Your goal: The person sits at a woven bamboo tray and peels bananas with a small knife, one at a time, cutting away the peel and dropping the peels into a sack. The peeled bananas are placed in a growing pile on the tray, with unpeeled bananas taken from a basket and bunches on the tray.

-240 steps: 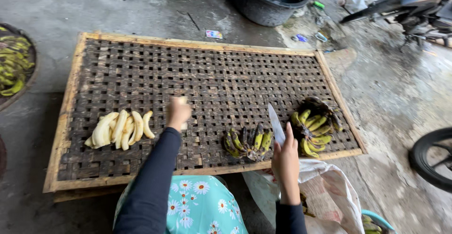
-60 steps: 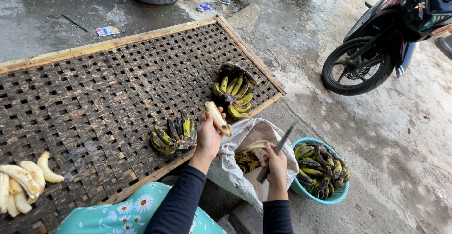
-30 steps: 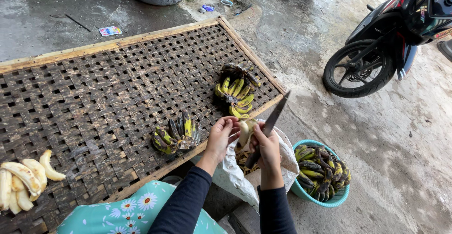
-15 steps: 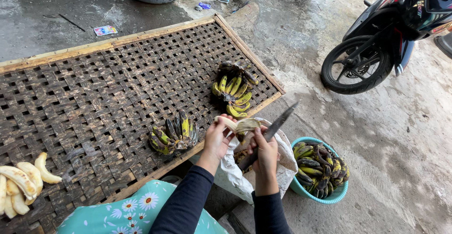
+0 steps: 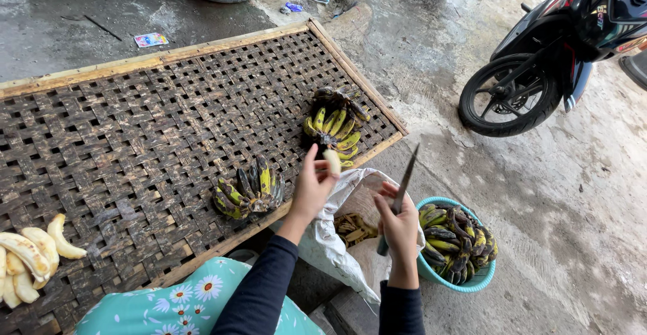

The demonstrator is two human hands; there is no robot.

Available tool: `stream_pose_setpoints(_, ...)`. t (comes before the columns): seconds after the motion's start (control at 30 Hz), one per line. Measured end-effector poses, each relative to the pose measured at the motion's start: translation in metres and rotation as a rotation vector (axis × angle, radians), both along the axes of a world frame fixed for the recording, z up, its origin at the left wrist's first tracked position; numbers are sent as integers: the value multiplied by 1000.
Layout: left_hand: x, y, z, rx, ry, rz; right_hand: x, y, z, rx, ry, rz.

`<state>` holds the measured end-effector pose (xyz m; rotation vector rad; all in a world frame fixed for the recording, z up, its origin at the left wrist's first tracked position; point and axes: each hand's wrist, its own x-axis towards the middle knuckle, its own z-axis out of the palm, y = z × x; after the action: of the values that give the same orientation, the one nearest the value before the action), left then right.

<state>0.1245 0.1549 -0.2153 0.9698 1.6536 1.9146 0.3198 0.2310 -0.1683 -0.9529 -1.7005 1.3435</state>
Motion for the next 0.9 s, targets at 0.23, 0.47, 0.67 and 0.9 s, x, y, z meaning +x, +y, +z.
stream_pose_setpoints(0.23, 30, -12, 29, -3, 702, 69, -45, -7, 24, 248, -29, 126)
stream_pose_setpoints(0.47, 32, 2, -12, 85, -213, 47, -57, -23, 30, 462, 25, 8)
stream_pose_setpoints(0.67, 12, 25, -60, 254, -1437, -144, -60, -59, 24, 707, -151, 49)
stream_pose_setpoints(0.9, -31, -6, -16, 432, -980, 203, -45, -108, 7, -44, 117, 463)
